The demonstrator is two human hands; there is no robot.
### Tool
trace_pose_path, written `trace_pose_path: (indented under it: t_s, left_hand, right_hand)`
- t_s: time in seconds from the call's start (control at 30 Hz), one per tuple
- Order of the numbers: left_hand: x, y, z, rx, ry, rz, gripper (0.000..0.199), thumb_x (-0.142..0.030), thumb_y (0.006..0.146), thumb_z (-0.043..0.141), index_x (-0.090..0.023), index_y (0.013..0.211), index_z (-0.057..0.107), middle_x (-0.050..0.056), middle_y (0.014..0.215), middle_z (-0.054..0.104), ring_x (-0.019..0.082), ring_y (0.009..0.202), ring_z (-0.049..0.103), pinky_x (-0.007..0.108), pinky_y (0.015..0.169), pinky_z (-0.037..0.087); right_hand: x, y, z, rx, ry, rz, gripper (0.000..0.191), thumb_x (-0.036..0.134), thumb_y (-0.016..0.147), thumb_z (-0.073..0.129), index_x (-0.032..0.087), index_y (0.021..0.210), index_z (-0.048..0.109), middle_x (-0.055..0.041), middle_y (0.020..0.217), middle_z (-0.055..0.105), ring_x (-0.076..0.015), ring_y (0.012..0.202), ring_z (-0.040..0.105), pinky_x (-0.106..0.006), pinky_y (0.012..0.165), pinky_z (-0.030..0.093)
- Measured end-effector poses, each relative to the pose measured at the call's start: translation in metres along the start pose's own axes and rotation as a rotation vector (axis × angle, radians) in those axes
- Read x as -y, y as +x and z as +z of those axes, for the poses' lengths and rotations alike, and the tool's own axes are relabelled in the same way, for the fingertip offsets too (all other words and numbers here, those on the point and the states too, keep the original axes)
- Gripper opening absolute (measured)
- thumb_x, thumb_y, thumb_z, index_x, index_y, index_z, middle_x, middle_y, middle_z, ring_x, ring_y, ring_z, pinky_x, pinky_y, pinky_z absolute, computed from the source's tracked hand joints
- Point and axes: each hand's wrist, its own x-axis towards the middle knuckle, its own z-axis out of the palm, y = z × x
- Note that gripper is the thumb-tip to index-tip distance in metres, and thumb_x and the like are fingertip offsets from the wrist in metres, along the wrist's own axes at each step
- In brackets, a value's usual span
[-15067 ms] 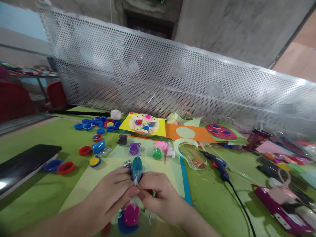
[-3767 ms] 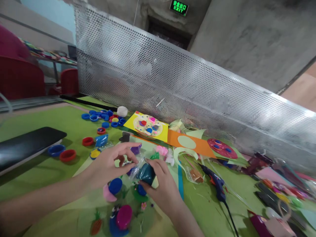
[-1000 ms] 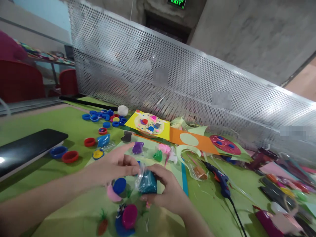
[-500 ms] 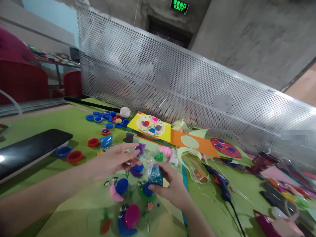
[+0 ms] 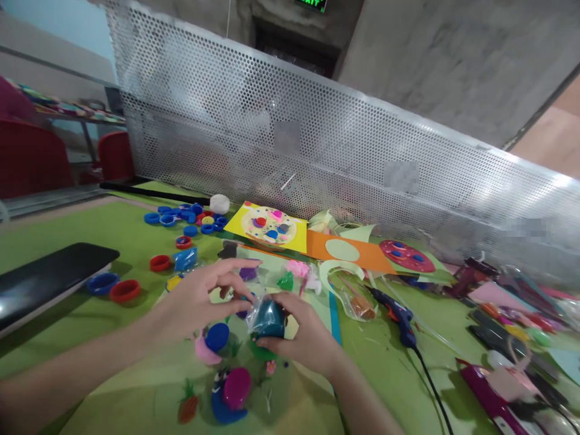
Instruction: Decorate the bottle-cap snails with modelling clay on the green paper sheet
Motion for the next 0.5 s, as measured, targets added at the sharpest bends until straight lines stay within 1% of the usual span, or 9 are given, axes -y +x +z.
trace_pose_path:
  t_s: [0.03, 0.1, 0.17, 0.23, 0.33, 0.5]
  left_hand:
    - [0.000, -0.001, 0.001, 0.011, 0.018, 0.024, 0.050, -0.025, 0.076, 0.063, -0.026, 0.123, 0.047, -0.002, 0.083, 0.072, 0.018, 0.079, 0.061, 0.031, 0.073, 0.041]
    - [0.002, -0.002, 0.003, 0.020, 0.040, 0.027, 0.058, -0.022, 0.075, 0.063, -0.027, 0.128, 0.042, -0.003, 0.083, 0.072, 0.019, 0.086, 0.062, 0.031, 0.078, 0.041]
    - [0.004, -0.002, 0.005, 0.010, 0.045, -0.012, 0.067, -0.020, 0.074, 0.063, -0.026, 0.134, 0.035, -0.002, 0.084, 0.073, 0.020, 0.092, 0.062, 0.031, 0.080, 0.042]
    - [0.005, -0.002, 0.006, 0.000, 0.038, -0.046, 0.071, -0.020, 0.073, 0.063, -0.023, 0.137, 0.032, -0.001, 0.085, 0.073, 0.021, 0.095, 0.061, 0.031, 0.079, 0.043]
    - [0.007, -0.001, 0.008, -0.020, 0.020, -0.035, 0.071, -0.021, 0.071, 0.064, -0.023, 0.136, 0.035, -0.001, 0.081, 0.073, 0.022, 0.091, 0.062, 0.031, 0.078, 0.044]
    - [0.010, -0.005, 0.015, -0.094, 0.017, -0.024, 0.066, -0.020, 0.071, 0.062, -0.029, 0.133, 0.039, -0.002, 0.078, 0.071, 0.020, 0.077, 0.063, 0.031, 0.075, 0.045]
  right_hand:
    - [0.003, 0.001, 0.000, 0.015, -0.025, -0.013, 0.048, 0.030, 0.064, 0.072, 0.018, 0.108, 0.057, -0.0093, 0.104, 0.062, -0.0220, 0.096, 0.057, -0.035, 0.085, 0.046]
    - [0.007, 0.002, -0.001, 0.040, -0.061, -0.041, 0.045, 0.029, 0.064, 0.072, 0.017, 0.105, 0.058, -0.0089, 0.101, 0.062, -0.0215, 0.094, 0.058, -0.034, 0.083, 0.046]
    - [0.009, 0.003, -0.001, 0.043, -0.076, -0.077, 0.044, 0.028, 0.064, 0.073, 0.017, 0.104, 0.058, -0.0086, 0.101, 0.062, -0.0212, 0.093, 0.058, -0.032, 0.082, 0.047]
    - [0.008, 0.002, -0.001, 0.042, -0.076, -0.107, 0.044, 0.027, 0.065, 0.073, 0.018, 0.105, 0.058, -0.0080, 0.101, 0.062, -0.0205, 0.093, 0.058, -0.030, 0.080, 0.047]
    - [0.008, 0.001, 0.001, 0.062, -0.065, -0.119, 0.046, 0.024, 0.063, 0.074, 0.019, 0.106, 0.058, -0.0078, 0.101, 0.062, -0.0202, 0.092, 0.058, -0.029, 0.078, 0.047]
    - [0.009, 0.001, 0.002, 0.079, -0.053, -0.129, 0.048, 0.022, 0.063, 0.074, 0.018, 0.108, 0.058, -0.0077, 0.101, 0.062, -0.0196, 0.091, 0.059, -0.028, 0.078, 0.048]
